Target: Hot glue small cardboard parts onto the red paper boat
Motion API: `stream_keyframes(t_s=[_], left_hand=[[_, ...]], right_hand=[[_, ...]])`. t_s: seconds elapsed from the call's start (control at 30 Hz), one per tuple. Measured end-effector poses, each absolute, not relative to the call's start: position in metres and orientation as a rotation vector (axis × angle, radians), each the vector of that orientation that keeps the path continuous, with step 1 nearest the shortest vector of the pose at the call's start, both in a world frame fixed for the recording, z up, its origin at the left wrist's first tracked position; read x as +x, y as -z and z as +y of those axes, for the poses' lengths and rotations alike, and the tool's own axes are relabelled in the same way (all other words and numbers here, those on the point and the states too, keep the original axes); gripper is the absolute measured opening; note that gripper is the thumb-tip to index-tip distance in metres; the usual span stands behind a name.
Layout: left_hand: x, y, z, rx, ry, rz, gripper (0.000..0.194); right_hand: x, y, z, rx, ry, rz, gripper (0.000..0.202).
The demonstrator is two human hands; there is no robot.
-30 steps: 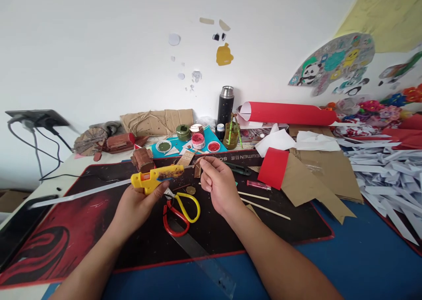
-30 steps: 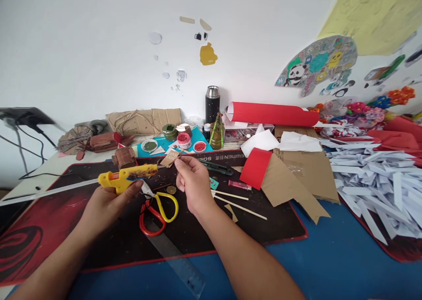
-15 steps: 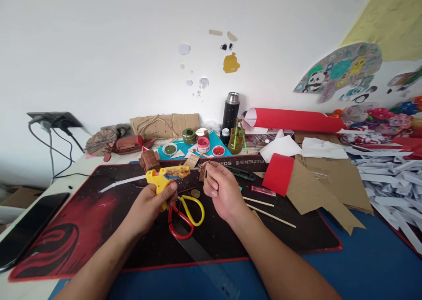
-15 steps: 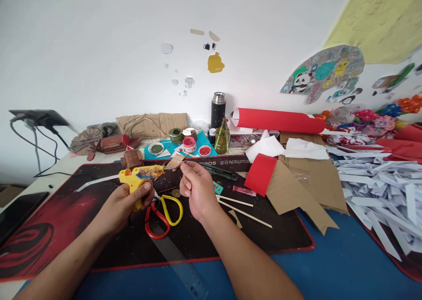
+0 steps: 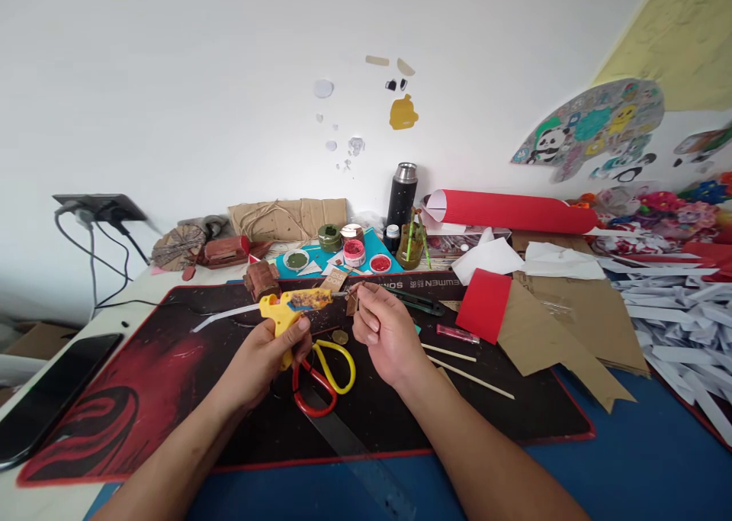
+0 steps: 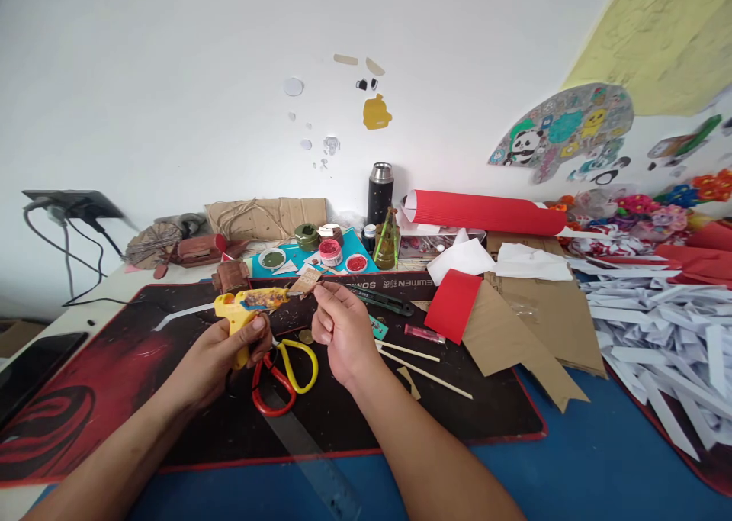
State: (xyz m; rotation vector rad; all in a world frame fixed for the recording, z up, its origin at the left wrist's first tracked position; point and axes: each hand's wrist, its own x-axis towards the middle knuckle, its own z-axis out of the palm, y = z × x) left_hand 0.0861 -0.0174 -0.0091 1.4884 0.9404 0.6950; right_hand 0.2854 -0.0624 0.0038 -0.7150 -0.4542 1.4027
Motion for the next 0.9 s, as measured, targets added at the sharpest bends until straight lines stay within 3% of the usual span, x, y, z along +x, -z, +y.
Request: stream_keyframes(t_s=[0.9], left_hand=[[0.0912,0.0046,-0.0200,1.497,-0.665,0.954,0.063]], right_hand=[[0.2865,-0.0022,-0.0623,-0.710,-1.391,-0.422,0.040]])
